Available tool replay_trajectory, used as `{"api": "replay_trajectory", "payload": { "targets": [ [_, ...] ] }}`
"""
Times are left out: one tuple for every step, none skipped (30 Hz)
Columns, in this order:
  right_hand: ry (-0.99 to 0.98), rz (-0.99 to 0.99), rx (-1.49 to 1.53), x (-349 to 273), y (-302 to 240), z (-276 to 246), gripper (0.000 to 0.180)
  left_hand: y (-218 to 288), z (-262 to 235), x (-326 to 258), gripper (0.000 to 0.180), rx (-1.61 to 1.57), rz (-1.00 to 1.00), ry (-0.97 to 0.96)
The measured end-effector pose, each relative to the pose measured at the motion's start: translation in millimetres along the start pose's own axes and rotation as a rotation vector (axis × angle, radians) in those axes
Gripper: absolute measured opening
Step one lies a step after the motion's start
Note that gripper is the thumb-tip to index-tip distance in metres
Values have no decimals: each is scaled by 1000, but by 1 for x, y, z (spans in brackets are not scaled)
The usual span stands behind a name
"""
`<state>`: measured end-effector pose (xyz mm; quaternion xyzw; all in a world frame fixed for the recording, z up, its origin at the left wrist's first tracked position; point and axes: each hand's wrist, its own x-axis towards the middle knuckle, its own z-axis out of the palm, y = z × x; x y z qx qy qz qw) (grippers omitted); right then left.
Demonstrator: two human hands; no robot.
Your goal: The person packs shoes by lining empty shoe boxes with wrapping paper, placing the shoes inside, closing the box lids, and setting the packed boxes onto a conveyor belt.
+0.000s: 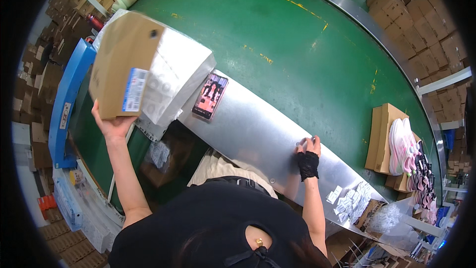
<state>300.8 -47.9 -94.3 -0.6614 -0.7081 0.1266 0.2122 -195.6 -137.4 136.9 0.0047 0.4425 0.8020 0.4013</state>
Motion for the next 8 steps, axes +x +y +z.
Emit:
{"api": "replay_trajectory", "payload": {
  "targets": [
    [54, -21, 117, -3, 3, -1, 43, 2, -15, 7, 63, -22, 78, 96],
    [121, 11, 142, -13, 5, -6, 36, 1, -27, 13, 76, 4, 190, 195],
    [191, 20, 127, -22, 22, -5, 33, 5, -43, 24, 76, 9, 189, 198],
    [261, 30, 108, -32, 41, -7, 30, 8, -62, 38, 82, -132, 95, 315],
    [266, 121, 50, -40, 49, -18, 28, 9, -75, 43, 88, -277, 5, 436],
    [330, 60, -55, -49, 67, -29, 27, 7, -82, 39, 106, -239, 15, 426],
    [341, 138, -138, -63, 98, -31, 28, 3, -82, 36, 104, -188, 32, 383],
    [339, 138, -141, -67, 101, -32, 28, -2, -84, 37, 98, -170, -11, 275]
  ]
}}
